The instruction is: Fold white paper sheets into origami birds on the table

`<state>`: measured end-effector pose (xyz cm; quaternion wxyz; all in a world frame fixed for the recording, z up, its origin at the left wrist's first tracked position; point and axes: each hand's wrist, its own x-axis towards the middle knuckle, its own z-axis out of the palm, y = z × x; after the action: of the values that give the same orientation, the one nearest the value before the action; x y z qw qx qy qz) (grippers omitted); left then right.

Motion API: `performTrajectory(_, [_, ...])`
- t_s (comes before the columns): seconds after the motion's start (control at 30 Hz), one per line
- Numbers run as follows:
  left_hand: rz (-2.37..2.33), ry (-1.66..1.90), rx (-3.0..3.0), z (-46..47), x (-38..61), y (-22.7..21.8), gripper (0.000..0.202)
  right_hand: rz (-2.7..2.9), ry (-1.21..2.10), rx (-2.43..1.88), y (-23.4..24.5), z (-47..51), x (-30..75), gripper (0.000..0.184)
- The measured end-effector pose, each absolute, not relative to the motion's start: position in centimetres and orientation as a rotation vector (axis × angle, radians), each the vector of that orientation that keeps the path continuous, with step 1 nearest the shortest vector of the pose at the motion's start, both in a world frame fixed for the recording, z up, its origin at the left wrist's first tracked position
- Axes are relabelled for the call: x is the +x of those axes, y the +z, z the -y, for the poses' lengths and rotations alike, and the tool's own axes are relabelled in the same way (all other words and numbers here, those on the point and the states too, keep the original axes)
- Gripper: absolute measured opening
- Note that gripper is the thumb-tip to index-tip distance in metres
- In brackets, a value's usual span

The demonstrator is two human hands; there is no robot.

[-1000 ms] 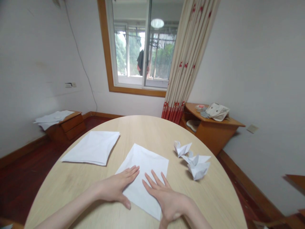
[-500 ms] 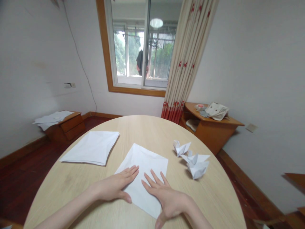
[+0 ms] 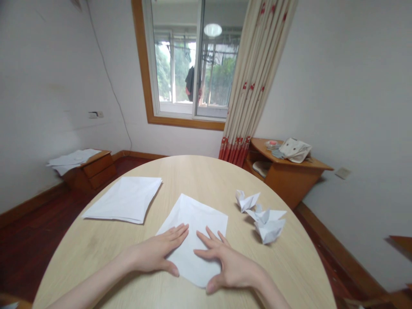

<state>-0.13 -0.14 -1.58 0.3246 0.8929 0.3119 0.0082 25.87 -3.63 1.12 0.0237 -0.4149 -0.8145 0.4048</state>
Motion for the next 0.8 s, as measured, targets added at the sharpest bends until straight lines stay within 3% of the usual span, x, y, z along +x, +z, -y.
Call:
performTrajectory(0.13, [-0.835,0.026,2.33,0.3,-0.1,-1.4,0.101,2.393,1.169,-1.243,1.0,3.8,25.8,0.03])
performTrajectory(0.2, [-0.855,0.001,2.331,0.4,0.0,-1.0,0.101,2.313,1.168,-1.223,0.7,3.8,25.8,0.016])
performTrajectory(0.5, [-0.925,-0.012,2.339,1.1,0.5,0.2,0.108,2.033,1.177,-1.151,-0.2,3.6,26.1,0.032])
performTrajectory(0.8, [-0.974,0.041,2.332,1.3,0.6,0.4,0.08,1.827,1.138,-1.146,0.3,3.5,26.1,0.036])
